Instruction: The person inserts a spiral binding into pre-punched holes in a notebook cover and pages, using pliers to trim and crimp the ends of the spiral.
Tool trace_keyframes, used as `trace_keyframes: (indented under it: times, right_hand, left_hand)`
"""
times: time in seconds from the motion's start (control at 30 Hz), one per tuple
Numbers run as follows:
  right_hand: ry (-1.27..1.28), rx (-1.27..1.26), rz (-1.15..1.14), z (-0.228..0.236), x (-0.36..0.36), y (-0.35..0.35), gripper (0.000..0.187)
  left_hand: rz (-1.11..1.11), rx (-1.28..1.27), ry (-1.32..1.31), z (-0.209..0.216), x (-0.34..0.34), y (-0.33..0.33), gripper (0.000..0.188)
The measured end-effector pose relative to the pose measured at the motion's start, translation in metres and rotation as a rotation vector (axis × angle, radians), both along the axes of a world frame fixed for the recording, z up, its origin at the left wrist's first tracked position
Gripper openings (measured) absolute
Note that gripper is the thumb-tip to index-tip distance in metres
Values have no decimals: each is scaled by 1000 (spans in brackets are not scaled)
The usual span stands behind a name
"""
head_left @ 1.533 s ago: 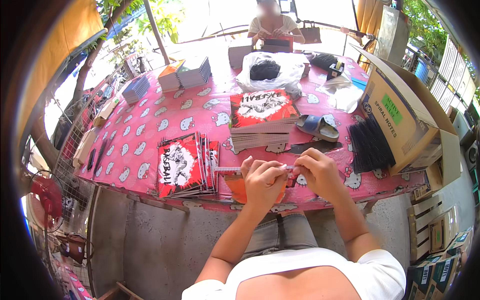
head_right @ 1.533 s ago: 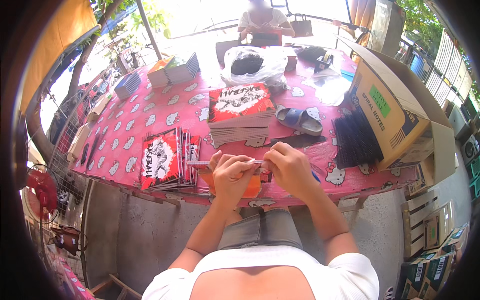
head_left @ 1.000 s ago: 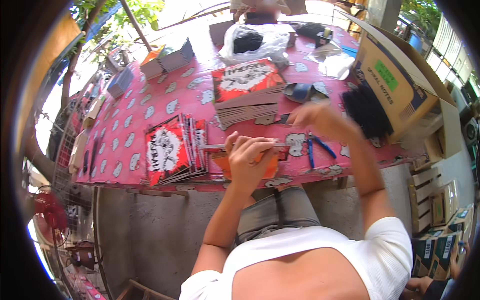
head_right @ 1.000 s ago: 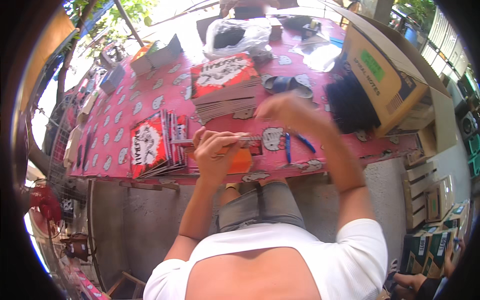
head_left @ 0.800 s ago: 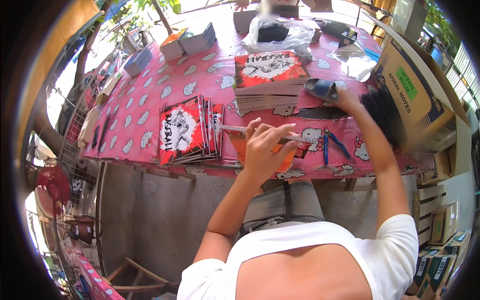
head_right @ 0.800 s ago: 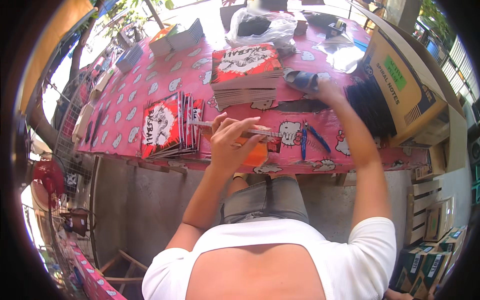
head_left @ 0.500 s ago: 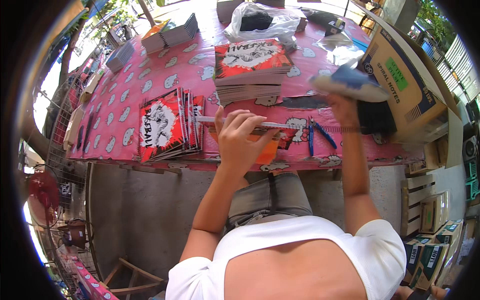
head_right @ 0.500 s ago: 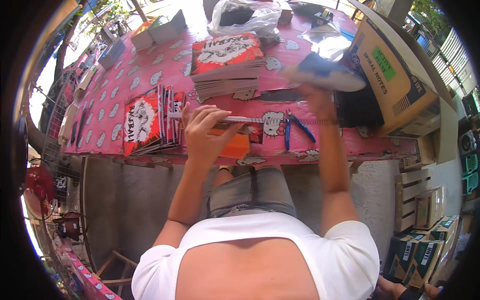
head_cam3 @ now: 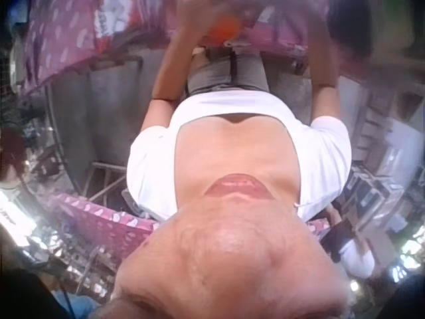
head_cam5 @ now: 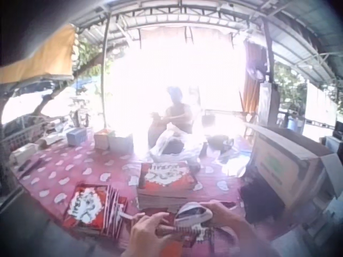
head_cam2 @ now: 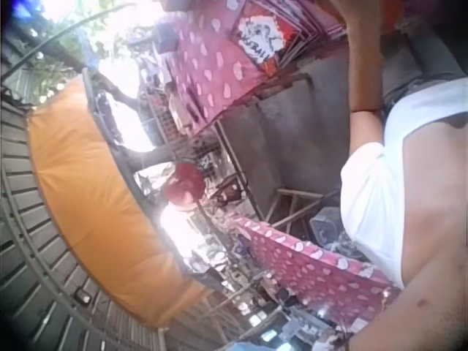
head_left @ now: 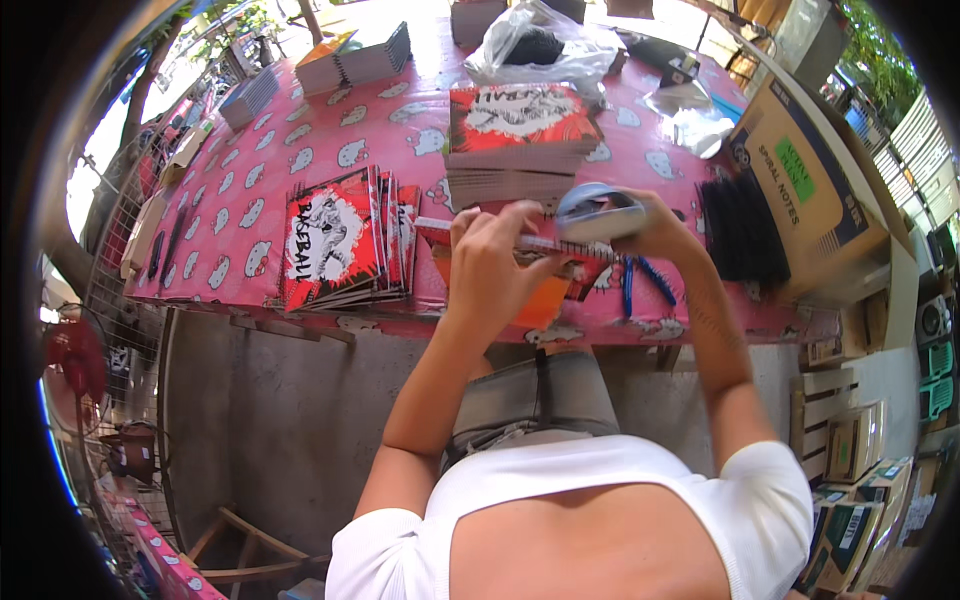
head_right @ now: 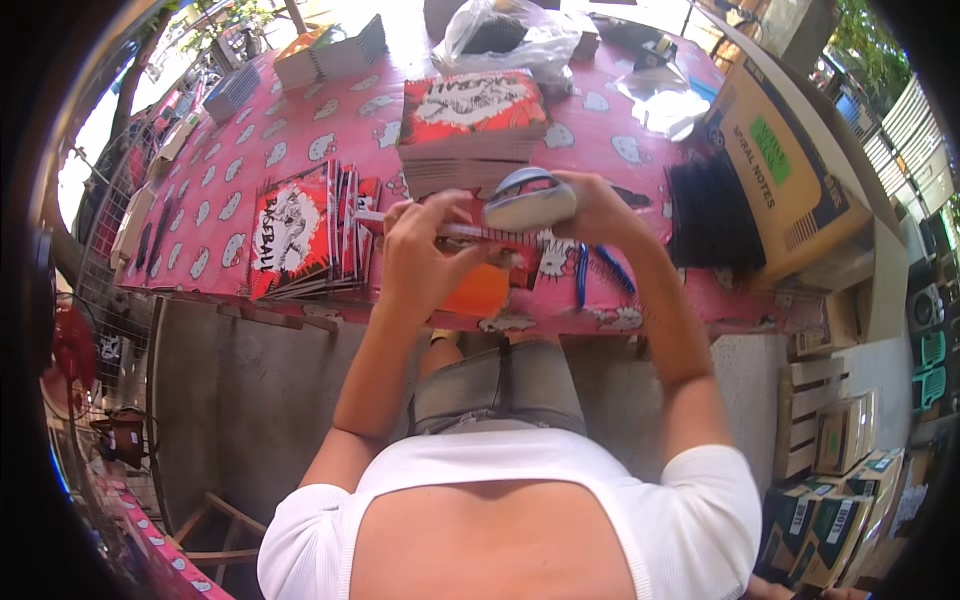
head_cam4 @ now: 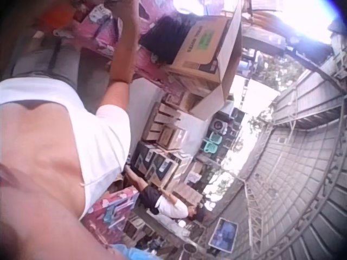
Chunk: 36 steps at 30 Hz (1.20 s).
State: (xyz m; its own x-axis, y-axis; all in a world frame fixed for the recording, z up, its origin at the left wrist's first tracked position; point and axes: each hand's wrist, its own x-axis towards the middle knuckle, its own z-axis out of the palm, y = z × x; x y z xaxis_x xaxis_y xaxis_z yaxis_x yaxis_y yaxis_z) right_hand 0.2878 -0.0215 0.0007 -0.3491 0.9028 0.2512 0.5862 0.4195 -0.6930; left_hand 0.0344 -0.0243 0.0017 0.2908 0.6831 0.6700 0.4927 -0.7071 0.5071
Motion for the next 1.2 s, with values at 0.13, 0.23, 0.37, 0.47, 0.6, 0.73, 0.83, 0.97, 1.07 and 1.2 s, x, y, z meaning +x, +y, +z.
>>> trace_keyframes:
  times: [0.13,0.23,0.37,0.47,0.6,0.73,0.83,0.97,1.07,1.2]
  right_hand:
    - [891,-272,123,1,-8,-10,47]
    - [-73,-57,-67,15,-15,12,45]
    - [117,350,121,-23,0,18,46]
    - [43,141,47,-20,-7,20,45]
    - [683,-273,125,-6,-17,16,47]
    - [-29,22,-273,-3,-3,14,48]
    - [-103,136,-600,-13,8,8,50]
    - [-523,358,-322,-27,57,4,54]
    - [68,-40,-106,61,-1,-9,31]
    - [-212,200,-12,53,-71,-38,23]
  left_hand:
    - [169,-57,-5,8,-16,-6,33]
    - [325,51,131,-1,-25,6,34]
    - [108,-46,-46,-5,-24,14,30]
    - [129,-67,-61,-2,-27,10,31]
    - [123,-73,-60,-8,-26,12,32]
    - [176,-90,-16,-5,-27,8,34]
    - [223,-13,43,-3,-21,5,32]
    - [68,197,27,-2,-12,9,28]
    - [32,73,-4,-9,-25,13,24]
    - [69,42,-28,-2,-15,2,24]
